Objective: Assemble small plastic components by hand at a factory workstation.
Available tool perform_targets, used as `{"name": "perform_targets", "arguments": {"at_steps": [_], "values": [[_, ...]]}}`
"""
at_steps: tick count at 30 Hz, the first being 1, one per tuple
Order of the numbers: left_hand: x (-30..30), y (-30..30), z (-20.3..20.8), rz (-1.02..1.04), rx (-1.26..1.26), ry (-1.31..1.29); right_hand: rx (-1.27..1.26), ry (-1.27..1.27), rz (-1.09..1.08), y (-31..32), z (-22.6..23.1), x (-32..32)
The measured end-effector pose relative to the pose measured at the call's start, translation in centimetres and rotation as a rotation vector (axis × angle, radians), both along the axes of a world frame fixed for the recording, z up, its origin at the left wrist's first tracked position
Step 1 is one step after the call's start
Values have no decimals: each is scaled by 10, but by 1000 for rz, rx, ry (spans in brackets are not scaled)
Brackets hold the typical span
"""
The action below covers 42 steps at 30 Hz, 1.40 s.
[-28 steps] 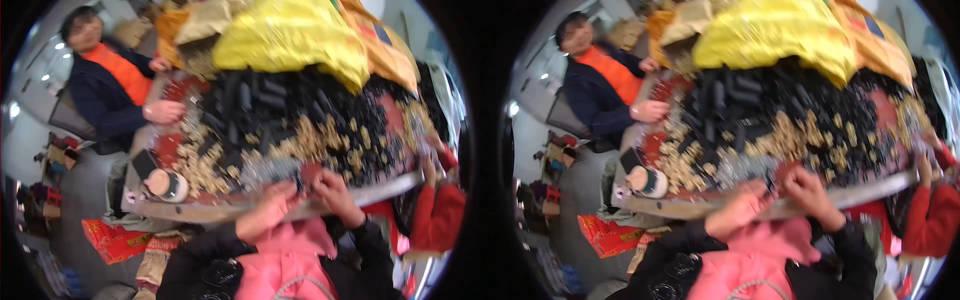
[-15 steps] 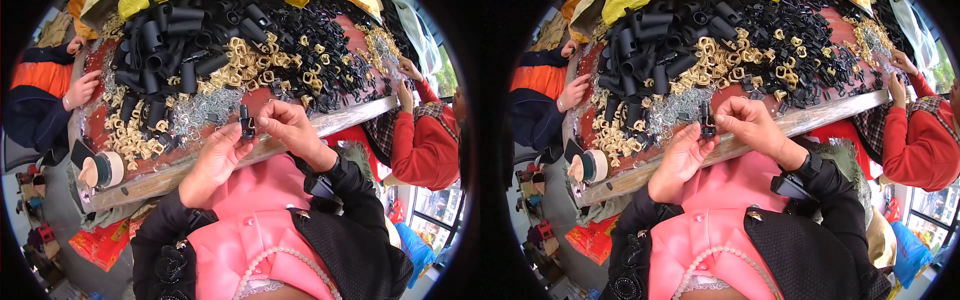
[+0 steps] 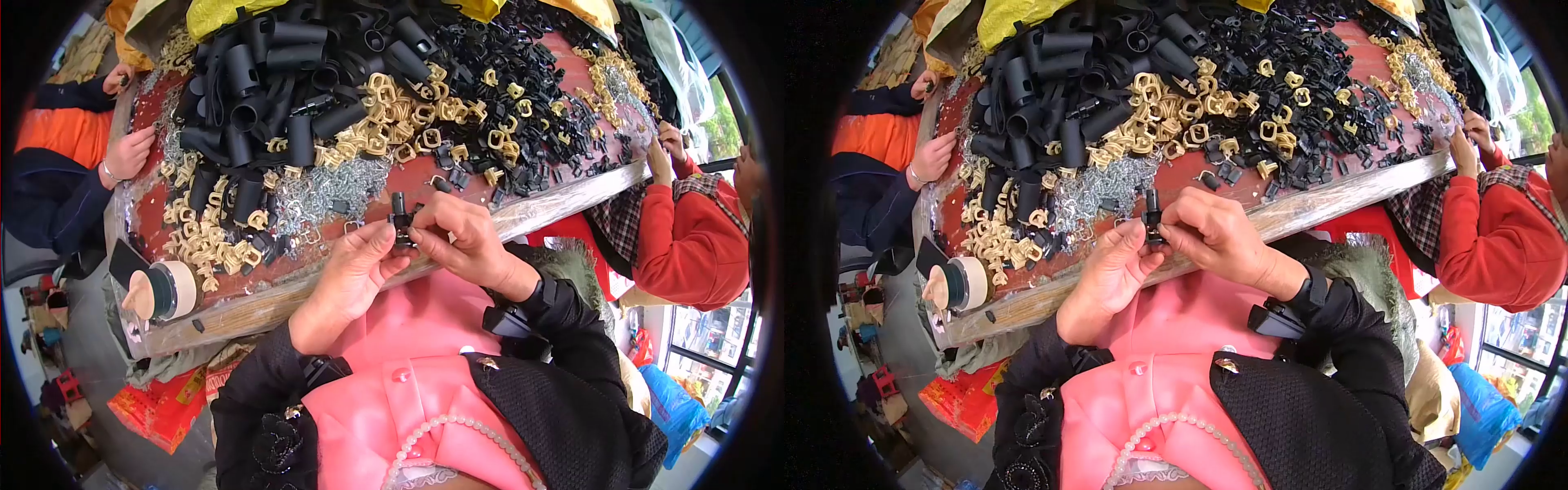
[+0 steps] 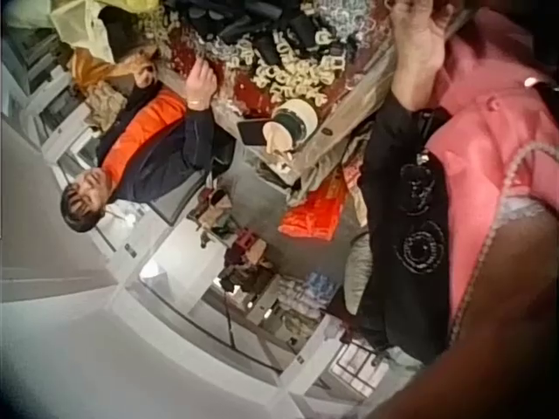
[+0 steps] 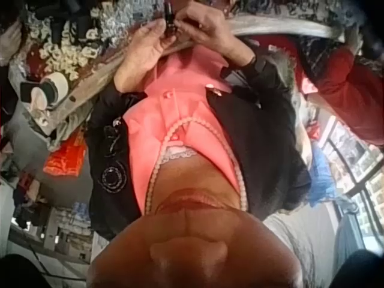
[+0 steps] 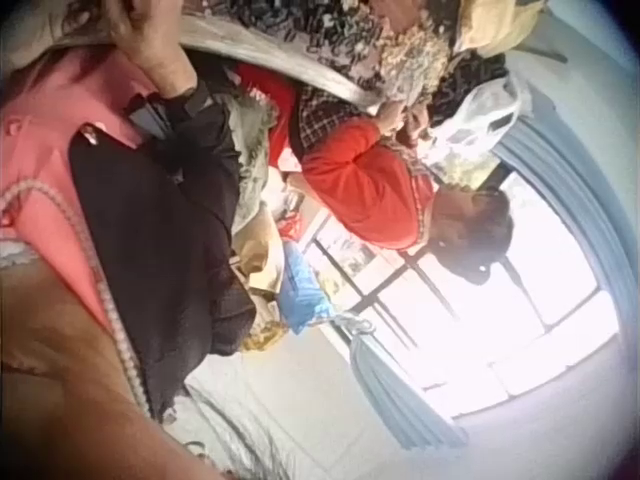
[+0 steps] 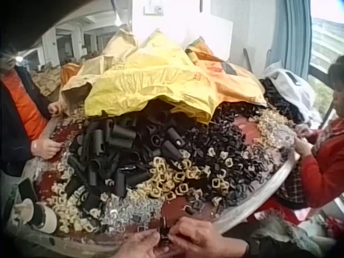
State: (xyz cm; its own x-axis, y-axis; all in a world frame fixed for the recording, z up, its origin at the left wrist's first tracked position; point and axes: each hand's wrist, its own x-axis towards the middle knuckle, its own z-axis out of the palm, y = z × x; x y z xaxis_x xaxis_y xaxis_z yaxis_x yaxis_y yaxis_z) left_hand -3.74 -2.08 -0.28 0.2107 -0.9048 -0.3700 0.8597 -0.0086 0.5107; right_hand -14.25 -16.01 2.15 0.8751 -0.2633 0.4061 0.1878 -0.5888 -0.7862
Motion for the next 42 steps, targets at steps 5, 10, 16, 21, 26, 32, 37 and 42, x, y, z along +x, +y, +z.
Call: {"name": "perform_targets", "arguments": {"at_steps": [5,10,16,21,26,32,37,42], "values": [[-1,1,1,-48,-10,-22,-107,-16,-16,1,-2,-3],[-2,-1,5,-65,21,-98,-303,-13,1,1,-1,-6],[0,-4,8,-69,38,-147,-128,34,11,-3,-2,-5],[0,-2,15,-103,49,-162,202,264,51,-20,11,-4],[2,-4,12,-33,89,-109,-576,231,-272,-71,-14,2],[3,-6,7,14,78,-80,-768,312,-271,-87,-28,-1],[7,-8,7,37,51,-36,302,303,-205,-72,-8,6],[2,-8,6,34,38,-45,978,186,13,-52,-16,2]]}}
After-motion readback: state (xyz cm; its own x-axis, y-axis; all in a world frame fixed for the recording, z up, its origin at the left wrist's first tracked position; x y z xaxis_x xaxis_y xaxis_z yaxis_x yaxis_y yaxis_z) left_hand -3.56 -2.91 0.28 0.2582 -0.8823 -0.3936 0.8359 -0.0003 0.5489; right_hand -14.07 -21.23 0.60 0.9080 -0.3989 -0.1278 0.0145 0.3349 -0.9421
